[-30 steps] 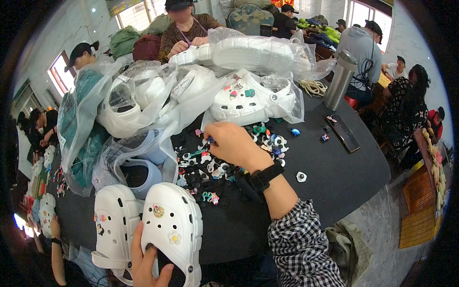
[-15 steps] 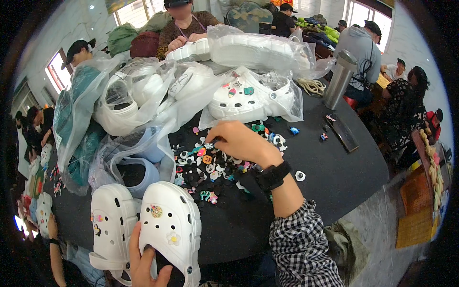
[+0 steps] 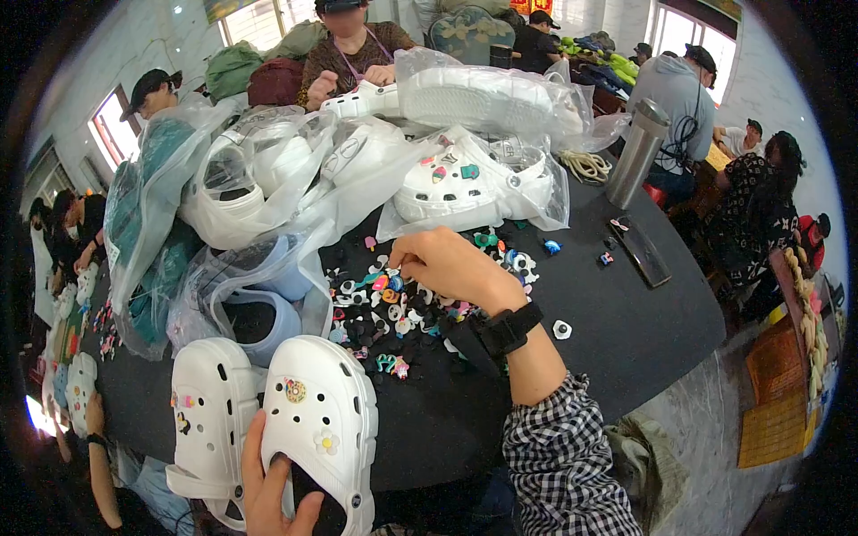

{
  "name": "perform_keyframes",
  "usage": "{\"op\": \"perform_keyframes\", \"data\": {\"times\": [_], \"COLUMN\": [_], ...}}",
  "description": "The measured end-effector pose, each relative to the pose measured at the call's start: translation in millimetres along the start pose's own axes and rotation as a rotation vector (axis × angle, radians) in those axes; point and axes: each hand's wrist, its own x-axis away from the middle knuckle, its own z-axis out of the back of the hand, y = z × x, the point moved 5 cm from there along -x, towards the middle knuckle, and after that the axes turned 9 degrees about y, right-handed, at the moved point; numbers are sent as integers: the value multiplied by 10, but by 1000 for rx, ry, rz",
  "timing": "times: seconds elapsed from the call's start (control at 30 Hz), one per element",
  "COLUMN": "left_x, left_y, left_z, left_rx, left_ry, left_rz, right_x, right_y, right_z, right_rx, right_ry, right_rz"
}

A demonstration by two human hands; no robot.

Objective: Apply decorative charms and pins to white clogs at a manufacturing workstation.

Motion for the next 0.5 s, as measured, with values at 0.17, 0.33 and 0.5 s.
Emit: {"op": "perform_keyframes", "data": {"times": [0.17, 0.33, 0.5], "left_x": [-6, -74, -32], "left_y": [33, 170, 280], "left_z": [44, 71, 93], "left_rx": [24, -8, -20], "left_ry": [49, 80, 155], "left_rz": [-10, -11, -94], "right_x": [-31, 14, -17], "right_y": [-110, -117, -127], "right_z": [-86, -189, -132], "right_rx": [67, 321, 374], "right_ry": [6, 6, 36], "right_rz": [91, 169, 69]}}
